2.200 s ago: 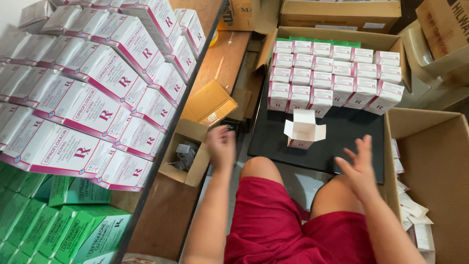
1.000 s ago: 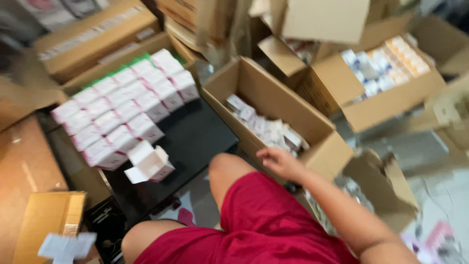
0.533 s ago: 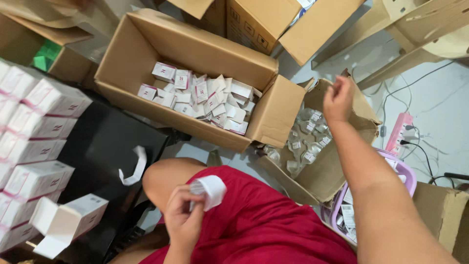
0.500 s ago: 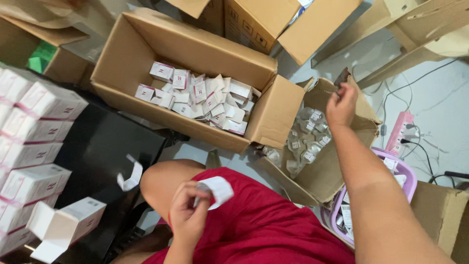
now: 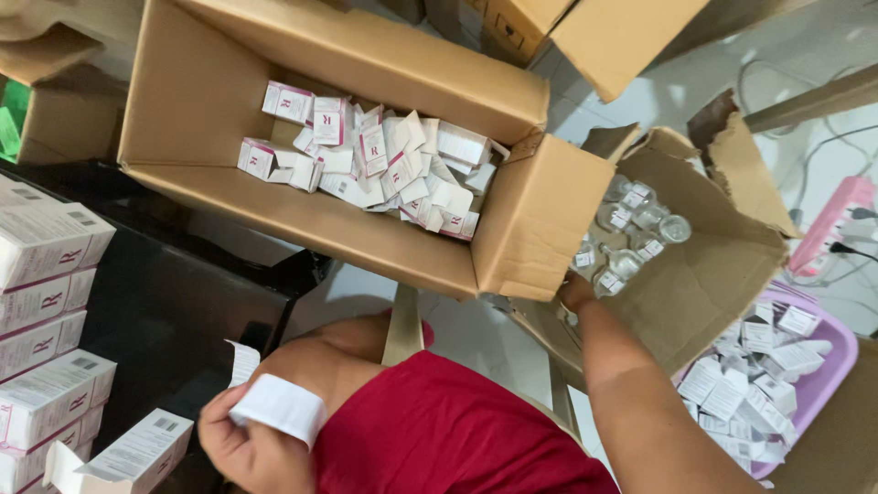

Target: The person sits on the floor and repeatedly picks up small white boxes and clear plastic bottles. They place each bottle into a box, fold the flaps to close it, and set the completed package aside. The person continues this process with multiple units throughout the clip.

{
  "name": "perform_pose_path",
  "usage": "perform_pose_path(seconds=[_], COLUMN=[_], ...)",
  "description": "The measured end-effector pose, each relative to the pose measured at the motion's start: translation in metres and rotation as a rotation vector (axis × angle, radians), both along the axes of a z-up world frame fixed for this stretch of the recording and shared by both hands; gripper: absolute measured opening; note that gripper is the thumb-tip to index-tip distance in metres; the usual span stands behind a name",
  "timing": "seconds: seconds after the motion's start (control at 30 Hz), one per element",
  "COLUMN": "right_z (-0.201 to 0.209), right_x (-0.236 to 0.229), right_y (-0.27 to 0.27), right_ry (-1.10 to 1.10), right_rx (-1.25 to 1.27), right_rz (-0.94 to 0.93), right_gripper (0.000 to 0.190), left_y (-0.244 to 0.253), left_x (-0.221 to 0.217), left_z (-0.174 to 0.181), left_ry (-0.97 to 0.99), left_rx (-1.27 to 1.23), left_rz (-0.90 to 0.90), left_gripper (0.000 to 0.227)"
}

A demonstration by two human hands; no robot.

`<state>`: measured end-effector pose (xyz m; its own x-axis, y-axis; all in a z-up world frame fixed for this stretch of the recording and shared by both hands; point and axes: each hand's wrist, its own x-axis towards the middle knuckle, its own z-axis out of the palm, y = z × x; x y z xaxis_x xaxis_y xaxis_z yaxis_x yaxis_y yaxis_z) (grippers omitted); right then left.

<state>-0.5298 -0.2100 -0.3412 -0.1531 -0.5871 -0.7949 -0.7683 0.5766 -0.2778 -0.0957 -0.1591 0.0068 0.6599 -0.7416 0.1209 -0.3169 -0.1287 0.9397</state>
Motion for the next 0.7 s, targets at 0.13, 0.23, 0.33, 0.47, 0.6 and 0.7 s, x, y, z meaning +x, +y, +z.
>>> perform_pose_path(seconds=[0.13, 0.23, 0.33, 0.47, 0.6, 0.7], right_z=[-0.023, -0.043, -0.054, -0.063, -0.069, -0.067], right_x=[0.025, 0.036, 0.043, 0.067, 0.086, 0.091], right_y=[-0.003, -0.016, -0.020, -0.053, -0.080, -0.083], right_ry=[-0.047, -0.068, -0.082, -0.120, -0.154, -0.162], right_rx=[0.012, -0.019, -0.031, -0.087, -0.121, -0.134], right_rz=[-0.048, -0.084, -0.096, -0.115, -0.152, -0.165], right_gripper=[0.036, 0.035, 0.034, 0.032, 0.030, 0.028], left_y=[-0.004, -0.007, -0.012, -0.030, -0.044, -0.054], left_x=[0.006, -0.007, -0.009, -0.018, -0.030, -0.033], left_z=[-0.026, -0.039, -0.041, -0.032, -0.017, -0.008], left_ry=[0.165, -0.130, -0.187, -0.224, -0.358, -0.487], left_rx=[-0.156, 0.005, 0.137, 0.199, 0.295, 0.318], left_rz=[0.093, -0.039, -0.140, -0.069, -0.158, -0.213], left_gripper=[0.005, 0.006, 0.010, 0.009, 0.010, 0.017])
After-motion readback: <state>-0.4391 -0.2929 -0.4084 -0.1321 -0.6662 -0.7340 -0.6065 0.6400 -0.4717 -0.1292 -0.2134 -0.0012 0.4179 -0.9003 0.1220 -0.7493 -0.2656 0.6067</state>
